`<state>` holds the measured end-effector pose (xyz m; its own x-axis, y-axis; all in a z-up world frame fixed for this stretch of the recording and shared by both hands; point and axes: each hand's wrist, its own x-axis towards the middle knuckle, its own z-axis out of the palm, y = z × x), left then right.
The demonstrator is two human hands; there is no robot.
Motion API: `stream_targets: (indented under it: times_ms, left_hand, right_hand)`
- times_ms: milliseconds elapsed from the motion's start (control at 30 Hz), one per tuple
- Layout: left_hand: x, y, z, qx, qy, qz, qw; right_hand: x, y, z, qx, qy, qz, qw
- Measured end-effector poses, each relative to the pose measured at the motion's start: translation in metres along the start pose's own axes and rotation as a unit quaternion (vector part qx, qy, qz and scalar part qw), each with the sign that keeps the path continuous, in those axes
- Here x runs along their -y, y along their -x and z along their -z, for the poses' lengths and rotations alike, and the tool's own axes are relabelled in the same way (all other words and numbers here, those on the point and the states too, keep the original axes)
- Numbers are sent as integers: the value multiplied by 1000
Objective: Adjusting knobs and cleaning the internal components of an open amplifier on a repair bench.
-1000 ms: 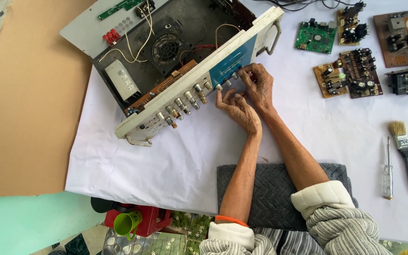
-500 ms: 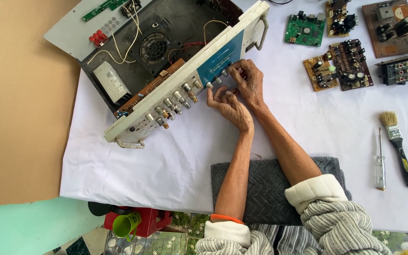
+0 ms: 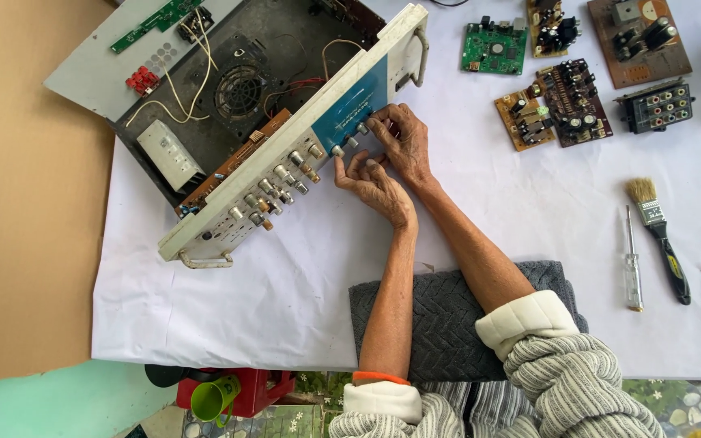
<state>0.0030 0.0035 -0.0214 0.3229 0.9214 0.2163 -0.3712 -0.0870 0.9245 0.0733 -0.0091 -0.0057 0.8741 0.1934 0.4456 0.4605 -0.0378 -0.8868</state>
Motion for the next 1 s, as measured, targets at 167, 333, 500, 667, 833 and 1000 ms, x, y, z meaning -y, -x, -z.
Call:
stream_targets:
  times_ms: [167, 333, 500, 667, 833, 1000]
  left_hand:
    - [6, 0, 0, 0, 7, -4, 1000]
    - [6, 0, 0, 1, 12, -3, 1000]
    - [12, 0, 2, 6, 1, -5, 1000]
    - [13, -1, 0, 4, 6, -4, 1000]
    - [16, 0, 0, -8, 14, 1, 1000]
    - [2, 0, -4, -13, 7, 6, 1000]
  right_hand:
    - [3, 0, 0, -1, -9, -6, 1000]
    - [2, -1, 1, 1, -9, -6, 1000]
    - [1, -1, 1, 5, -7, -9, 1000]
    - [1, -1, 1, 4, -12, -8, 1000]
    - [0, -1, 0, 10, -9, -4, 1000]
    - [-2, -2, 1, 12, 1, -3, 1000]
